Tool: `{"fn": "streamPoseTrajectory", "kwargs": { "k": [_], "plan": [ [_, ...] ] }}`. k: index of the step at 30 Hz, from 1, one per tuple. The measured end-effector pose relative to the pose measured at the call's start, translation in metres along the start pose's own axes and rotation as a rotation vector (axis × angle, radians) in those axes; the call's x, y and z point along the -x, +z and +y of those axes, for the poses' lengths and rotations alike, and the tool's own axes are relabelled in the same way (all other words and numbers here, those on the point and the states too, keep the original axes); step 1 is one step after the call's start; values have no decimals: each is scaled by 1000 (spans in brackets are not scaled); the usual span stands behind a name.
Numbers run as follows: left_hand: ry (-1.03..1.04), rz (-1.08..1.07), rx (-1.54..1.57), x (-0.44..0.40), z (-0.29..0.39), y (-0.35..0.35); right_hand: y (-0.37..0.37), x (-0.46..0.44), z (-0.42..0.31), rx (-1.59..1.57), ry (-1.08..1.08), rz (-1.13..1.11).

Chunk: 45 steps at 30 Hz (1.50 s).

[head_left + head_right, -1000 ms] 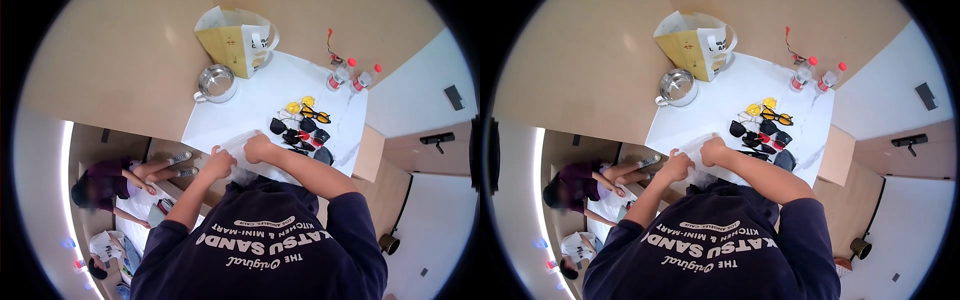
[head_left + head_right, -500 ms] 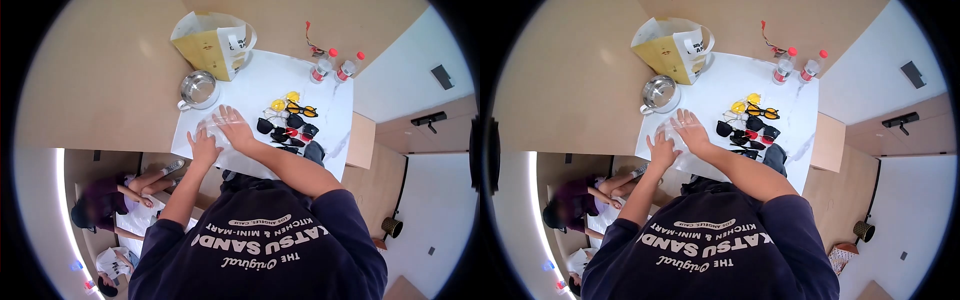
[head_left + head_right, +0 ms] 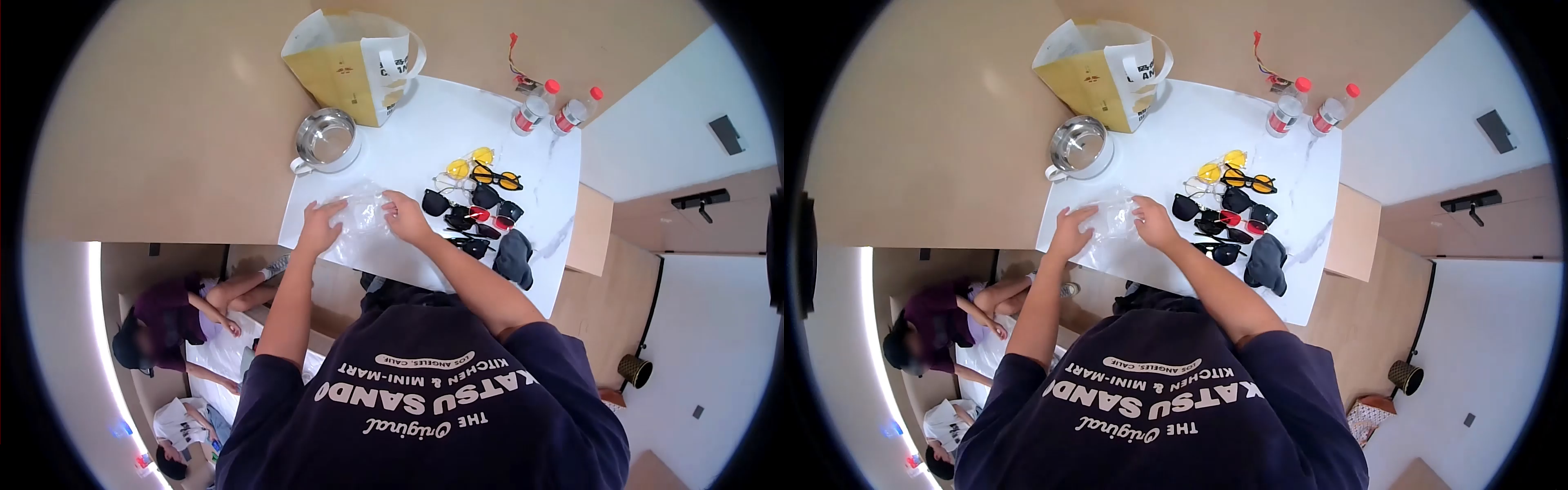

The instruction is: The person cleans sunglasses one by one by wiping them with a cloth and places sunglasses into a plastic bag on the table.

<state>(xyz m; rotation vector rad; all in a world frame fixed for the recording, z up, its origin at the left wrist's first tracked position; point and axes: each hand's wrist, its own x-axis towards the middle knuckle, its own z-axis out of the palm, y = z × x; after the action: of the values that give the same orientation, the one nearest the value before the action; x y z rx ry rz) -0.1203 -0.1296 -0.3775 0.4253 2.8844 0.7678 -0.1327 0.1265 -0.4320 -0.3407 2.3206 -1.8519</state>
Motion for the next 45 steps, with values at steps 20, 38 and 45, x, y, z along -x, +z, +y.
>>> {"fn": "streamPoseTrajectory", "kwargs": {
  "k": [20,38,45],
  "plan": [
    [246,552,-197,-12,84,-55,-102,165,-43,-512,201,148],
    [338,138,140,8,204,141,-157,207,-4,974,444,549],
    [272,162,53,15,184,143,-156,215,-5,907,433,551]
  ]
}}
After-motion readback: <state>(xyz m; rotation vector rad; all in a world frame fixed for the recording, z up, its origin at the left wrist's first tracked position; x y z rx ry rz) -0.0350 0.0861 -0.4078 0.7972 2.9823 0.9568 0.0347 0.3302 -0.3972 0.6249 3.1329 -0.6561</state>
